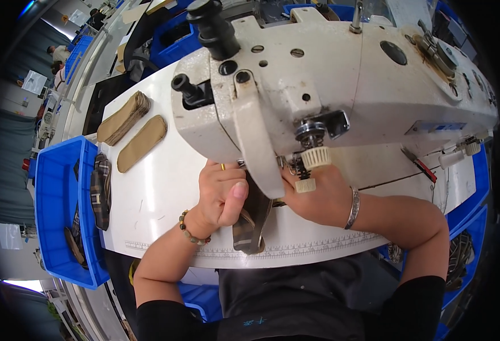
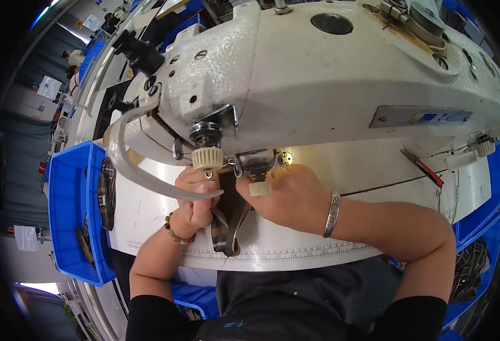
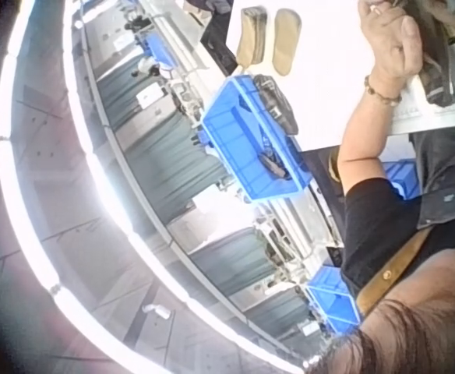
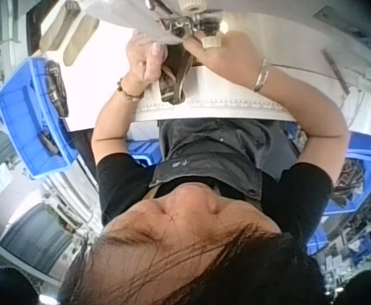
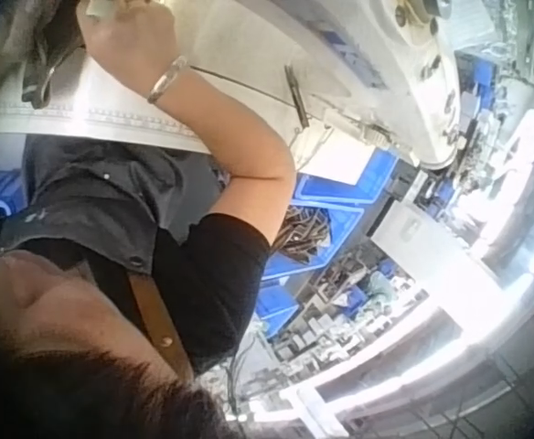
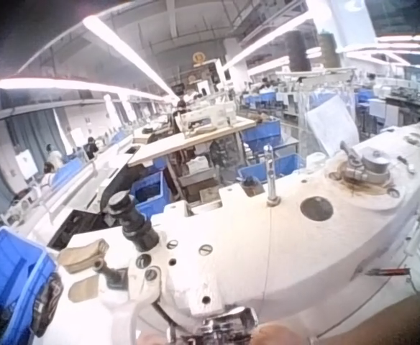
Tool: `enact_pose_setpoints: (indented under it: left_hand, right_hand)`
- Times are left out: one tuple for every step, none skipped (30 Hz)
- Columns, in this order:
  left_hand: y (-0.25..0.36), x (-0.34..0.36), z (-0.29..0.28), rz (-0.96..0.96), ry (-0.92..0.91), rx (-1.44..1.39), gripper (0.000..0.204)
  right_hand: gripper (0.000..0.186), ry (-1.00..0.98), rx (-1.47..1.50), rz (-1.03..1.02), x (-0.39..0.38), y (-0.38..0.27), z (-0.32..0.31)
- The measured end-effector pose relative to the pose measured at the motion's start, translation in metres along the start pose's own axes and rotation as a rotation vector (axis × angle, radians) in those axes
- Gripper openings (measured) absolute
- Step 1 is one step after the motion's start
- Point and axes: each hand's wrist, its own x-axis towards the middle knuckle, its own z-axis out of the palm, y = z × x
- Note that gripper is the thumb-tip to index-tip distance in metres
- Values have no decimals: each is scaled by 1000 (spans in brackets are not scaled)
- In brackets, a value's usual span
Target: Sewing and assembling pieces of a shoe using an industrial sewing machine.
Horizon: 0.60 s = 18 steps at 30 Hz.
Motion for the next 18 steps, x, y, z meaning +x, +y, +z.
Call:
enact_pose_setpoints:
  left_hand:
    - [0, 0, -1, 20, -9, 21, 42]
    - [1, 0, -1, 19, -8, 22, 42]
    - [2, 1, -1, 22, -6, 44, 38]
    - [4, 2, 0, 24, -4, 66, 34]
    - [10, 4, 0, 25, -3, 64, 34]
    - [18, 6, 0, -114, -35, 118, 19]
    - [23, 7, 0, -254, -68, 172, 5]
    - [24, 8, -1, -253, -68, 170, 5]
    - [26, 9, -3, -304, -110, 155, 7]
    - [26, 9, -4, -353, -153, 140, 15]
    - [27, 10, -5, -354, -153, 140, 15]
    - [27, 11, -6, -330, -148, 132, 18]
    - [28, 11, -6, -305, -143, 123, 20]
    - [27, 10, -6, -306, -141, 123, 20]
    - [26, 9, -5, -318, -121, 127, 20]
    - [25, 9, -5, -330, -101, 131, 20]
    - [25, 8, -5, -331, -101, 131, 20]
    - [25, 8, -5, -315, -100, 140, 20]
  right_hand:
    - [23, -20, -35, -39, 0, -1, -1]
    - [23, -20, -33, -41, 0, 0, 0]
    - [22, -18, -46, -118, 0, 0, 0]
    - [21, -16, -59, -196, -1, 0, -1]
    - [21, -17, -61, -196, -1, -1, -3]
    - [21, -11, -65, -266, -2, -2, -5]
    - [20, -5, -68, -337, -2, -3, -7]
    - [20, -7, -69, -336, -2, -1, -6]
    - [20, 35, -70, -328, -3, 0, -5]
    - [19, 77, -72, -320, -2, 1, -4]
    - [19, 76, -72, -320, -2, 2, -4]
    - [20, 77, -74, -297, 0, 1, -4]
    - [20, 77, -77, -274, 0, 1, -3]
    - [20, 76, -76, -275, 0, 0, -2]
    - [19, 6, -135, -235, -1, -1, 3]
    - [19, -63, -194, -194, -3, -1, 8]
    - [19, -64, -193, -195, -8, 3, 21]
    - [17, -136, -178, -220, -8, 8, 30]
